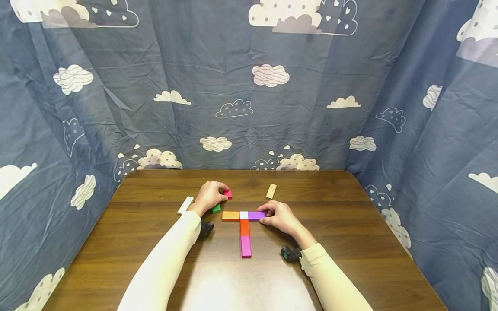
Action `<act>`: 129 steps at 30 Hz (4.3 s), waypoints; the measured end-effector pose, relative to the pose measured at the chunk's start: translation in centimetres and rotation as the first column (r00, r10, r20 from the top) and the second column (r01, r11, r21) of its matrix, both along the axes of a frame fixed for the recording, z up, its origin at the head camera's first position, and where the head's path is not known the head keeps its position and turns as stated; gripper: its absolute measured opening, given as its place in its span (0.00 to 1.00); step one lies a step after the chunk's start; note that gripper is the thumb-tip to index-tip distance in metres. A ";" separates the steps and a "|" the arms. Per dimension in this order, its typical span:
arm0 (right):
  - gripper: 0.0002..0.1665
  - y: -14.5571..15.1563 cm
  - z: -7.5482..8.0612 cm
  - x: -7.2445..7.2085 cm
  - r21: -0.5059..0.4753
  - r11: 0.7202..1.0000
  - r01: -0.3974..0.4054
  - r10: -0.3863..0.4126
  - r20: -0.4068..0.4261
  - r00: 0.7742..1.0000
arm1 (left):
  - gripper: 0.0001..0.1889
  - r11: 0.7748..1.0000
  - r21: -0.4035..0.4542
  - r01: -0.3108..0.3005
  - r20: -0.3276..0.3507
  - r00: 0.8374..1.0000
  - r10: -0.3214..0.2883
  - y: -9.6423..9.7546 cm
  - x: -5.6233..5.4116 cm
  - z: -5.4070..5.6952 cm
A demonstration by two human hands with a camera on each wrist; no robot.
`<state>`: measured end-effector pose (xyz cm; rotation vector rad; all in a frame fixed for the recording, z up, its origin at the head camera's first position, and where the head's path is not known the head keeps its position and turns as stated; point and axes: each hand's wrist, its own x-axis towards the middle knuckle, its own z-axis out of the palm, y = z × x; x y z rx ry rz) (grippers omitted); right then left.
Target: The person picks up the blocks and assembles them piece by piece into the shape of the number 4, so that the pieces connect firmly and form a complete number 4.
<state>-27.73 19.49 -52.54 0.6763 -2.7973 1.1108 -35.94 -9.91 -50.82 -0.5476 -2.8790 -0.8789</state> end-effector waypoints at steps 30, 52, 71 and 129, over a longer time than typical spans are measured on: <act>0.20 -0.1 -0.2 -0.2 -0.015 1.000 0.020 -0.019 0.007 1.000 | 0.16 0.987 -0.041 0.155 -0.113 0.981 -0.158 -2.5 3.0 1.0; 0.19 -0.1 -0.1 0.0 -0.016 1.000 0.011 -0.011 0.006 1.000 | 0.15 0.980 -0.088 0.176 -0.176 0.966 -0.189 -5.1 6.8 0.5; 0.20 -0.1 0.2 0.0 -0.020 1.000 0.010 -0.010 0.002 1.000 | 0.13 0.978 -0.059 0.199 -0.164 0.965 -0.206 -4.2 7.8 -0.2; 0.20 -0.2 -0.2 0.2 -0.015 1.000 0.008 -0.008 0.008 1.000 | 0.14 0.986 -0.007 0.167 -0.128 0.978 -0.167 -3.9 8.5 -1.3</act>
